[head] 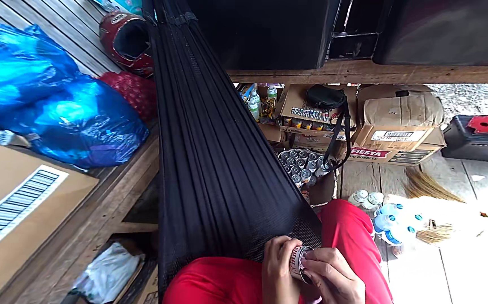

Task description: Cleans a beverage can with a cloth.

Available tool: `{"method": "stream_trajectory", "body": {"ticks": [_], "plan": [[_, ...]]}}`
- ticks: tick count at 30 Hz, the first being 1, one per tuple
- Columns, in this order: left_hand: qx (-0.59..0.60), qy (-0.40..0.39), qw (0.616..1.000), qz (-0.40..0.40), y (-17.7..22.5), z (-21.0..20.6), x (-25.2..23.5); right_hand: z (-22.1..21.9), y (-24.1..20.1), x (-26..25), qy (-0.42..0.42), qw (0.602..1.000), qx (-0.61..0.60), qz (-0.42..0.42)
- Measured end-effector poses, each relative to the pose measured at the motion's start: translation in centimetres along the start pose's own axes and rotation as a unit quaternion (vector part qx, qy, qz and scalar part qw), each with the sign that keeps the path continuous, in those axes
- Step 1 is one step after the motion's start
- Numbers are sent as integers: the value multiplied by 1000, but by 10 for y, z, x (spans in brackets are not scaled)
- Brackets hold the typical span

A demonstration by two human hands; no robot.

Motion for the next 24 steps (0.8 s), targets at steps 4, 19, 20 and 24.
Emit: {"method": "stream_trajectory", "body": {"ticks": [4, 19, 20, 24], "plan": [[28, 12, 999, 9, 31, -39, -11, 44, 15, -14, -18, 998, 48, 39], [-4, 122, 991, 59, 70, -73, -38, 103, 30, -57, -63, 970, 230, -51], [-8, 124, 990, 61, 64, -67, -36, 96, 26, -54, -74, 969, 228, -57], [-32, 116, 990, 73, 31, -37, -22, 56, 13, -32, -134, 974, 156, -90]]}}
Point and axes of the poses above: each hand's wrist, its own x-axis away from the middle knuckle, its own z-axis out of the back of the hand, y = z × x, the point moved 5 cm from there along -x, towards the middle knuckle, and after that the axes turned 6 degrees about -x, right-handed, at the moved point
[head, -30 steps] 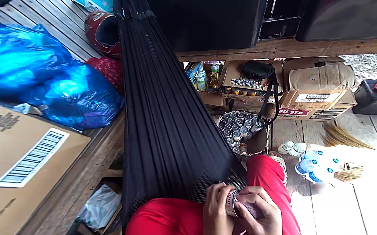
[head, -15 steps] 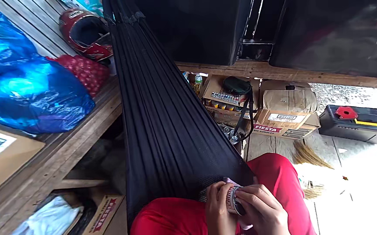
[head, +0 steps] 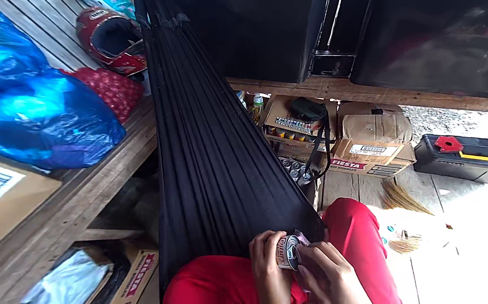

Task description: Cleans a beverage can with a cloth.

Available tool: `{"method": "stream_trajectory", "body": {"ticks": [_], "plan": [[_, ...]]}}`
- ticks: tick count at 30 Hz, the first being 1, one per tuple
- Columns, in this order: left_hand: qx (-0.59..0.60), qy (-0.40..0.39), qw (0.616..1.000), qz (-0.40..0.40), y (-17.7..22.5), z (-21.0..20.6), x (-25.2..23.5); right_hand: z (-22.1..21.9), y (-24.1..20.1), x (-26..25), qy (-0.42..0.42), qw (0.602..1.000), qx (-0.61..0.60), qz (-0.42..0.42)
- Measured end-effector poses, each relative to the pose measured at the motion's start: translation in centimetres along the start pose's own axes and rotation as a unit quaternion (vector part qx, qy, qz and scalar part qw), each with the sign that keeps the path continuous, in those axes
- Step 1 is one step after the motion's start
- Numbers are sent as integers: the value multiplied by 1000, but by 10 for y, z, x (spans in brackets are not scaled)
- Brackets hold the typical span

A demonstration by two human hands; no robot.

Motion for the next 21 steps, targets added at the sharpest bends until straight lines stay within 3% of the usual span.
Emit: {"method": "stream_trajectory", "body": {"ticks": [6, 10, 15, 21], "plan": [[-33, -32, 999, 6, -53, 53, 4, -65, -37, 23, 3, 993, -113, 19], [-26, -67, 997, -3, -71, 83, 4, -86, -66, 27, 7, 987, -159, 22], [45, -115, 992, 6, -73, 91, 7, -85, -84, 15, -14, 980, -198, 36], [12, -112, 994, -16, -56, 65, 8, -62, -48, 1, -27, 960, -279, -11]]}}
Point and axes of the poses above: each hand's wrist, its own x-axis away from the middle knuckle, its own z-axis out of the back of the hand, y = z × x, the point moved 5 cm from there along -x, towards the middle knuckle, and after that the axes turned 6 degrees about -x, right-handed, at the moved point
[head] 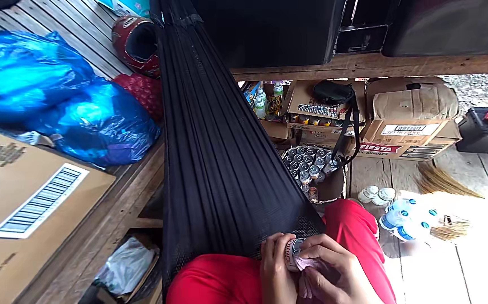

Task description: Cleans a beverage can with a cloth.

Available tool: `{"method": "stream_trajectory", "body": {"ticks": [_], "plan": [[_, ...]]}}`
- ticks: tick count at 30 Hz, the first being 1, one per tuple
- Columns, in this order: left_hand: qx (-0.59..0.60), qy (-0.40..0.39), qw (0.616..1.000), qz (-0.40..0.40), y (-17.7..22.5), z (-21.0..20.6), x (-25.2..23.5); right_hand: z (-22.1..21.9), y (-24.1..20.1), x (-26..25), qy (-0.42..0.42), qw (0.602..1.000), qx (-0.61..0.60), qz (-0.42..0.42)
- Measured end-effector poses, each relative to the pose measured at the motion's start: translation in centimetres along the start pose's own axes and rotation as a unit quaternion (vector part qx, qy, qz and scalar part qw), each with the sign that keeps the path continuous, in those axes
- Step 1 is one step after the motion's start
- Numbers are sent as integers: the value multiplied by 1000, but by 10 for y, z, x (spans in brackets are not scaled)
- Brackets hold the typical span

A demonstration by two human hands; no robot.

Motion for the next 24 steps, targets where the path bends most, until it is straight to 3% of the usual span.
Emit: {"method": "stream_trajectory", "body": {"ticks": [5, 14, 19, 24], "plan": [[-4, 27, 1000, 4, 33, -40, -10, 57, 13, -8, 70, 993, 87, 33], [69, 21, 997, 1, 105, -109, -31, 137, 3, -10, 71, 972, 204, 95], [77, 15, 997, -14, 111, -115, -38, 148, -4, -5, 46, 973, 209, 82], [59, 29, 997, -40, 88, -92, -36, 126, -2, 10, -4, 973, 214, 85]]}}
Point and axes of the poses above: each hand's wrist, its own x-axis away from the middle knuckle, its own z-axis out of the back of the hand, y = z × x, the point moved 5 cm from there along -x, towards the middle knuckle, and after that the axes turned 6 degrees about -x, right-handed, at the moved point
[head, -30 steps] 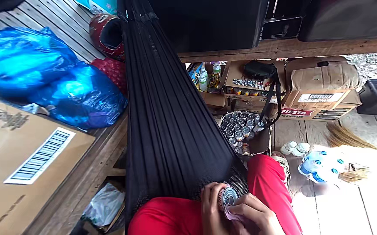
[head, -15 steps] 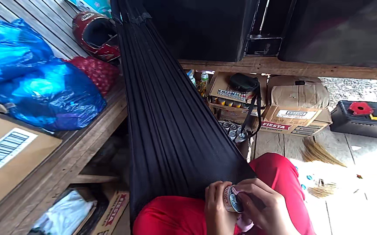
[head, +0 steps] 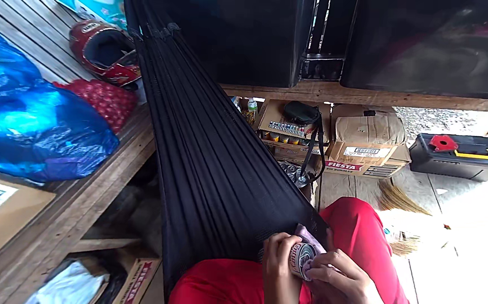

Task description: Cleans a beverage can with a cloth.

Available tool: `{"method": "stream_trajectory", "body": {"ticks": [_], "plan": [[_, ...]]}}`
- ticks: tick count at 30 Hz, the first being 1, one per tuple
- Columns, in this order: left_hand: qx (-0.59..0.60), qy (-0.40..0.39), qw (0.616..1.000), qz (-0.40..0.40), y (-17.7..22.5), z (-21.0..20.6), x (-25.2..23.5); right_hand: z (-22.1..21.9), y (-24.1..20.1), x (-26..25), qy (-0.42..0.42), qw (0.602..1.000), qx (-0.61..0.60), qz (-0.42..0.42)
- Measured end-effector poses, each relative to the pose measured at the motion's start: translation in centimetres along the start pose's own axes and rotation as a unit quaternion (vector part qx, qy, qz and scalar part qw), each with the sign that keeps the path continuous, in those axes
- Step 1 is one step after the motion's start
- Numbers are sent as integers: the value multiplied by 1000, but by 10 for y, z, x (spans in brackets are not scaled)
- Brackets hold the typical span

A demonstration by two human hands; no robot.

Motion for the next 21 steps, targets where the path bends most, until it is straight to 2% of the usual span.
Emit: {"method": "stream_trajectory", "body": {"ticks": [4, 7, 10, 16, 21], "plan": [[-33, -3, 999, -16, -26, 32, 11, -32, -3, 13, 25, 999, 34, -17], [-45, -15, 999, -22, -39, 55, 22, -59, -13, 11, 103, 993, 44, -29], [-29, -35, 999, -10, -49, 81, 33, -85, -36, 0, 148, 989, -1, -31], [-19, -51, 998, 9, -75, 124, 39, -131, -87, -8, 91, 995, -49, -17], [-30, -25, 999, 3, -81, 128, 34, -135, -83, 2, 59, 995, -77, -15]]}}
Point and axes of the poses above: each hand's wrist, its own x-axis away from the middle knuckle, its own z-axis out of the back of the hand, y = z × x, the point moved 5 cm from there along -x, towards the middle knuckle, and after that the axes turned 6 degrees about -x, right-handed, at the moved point
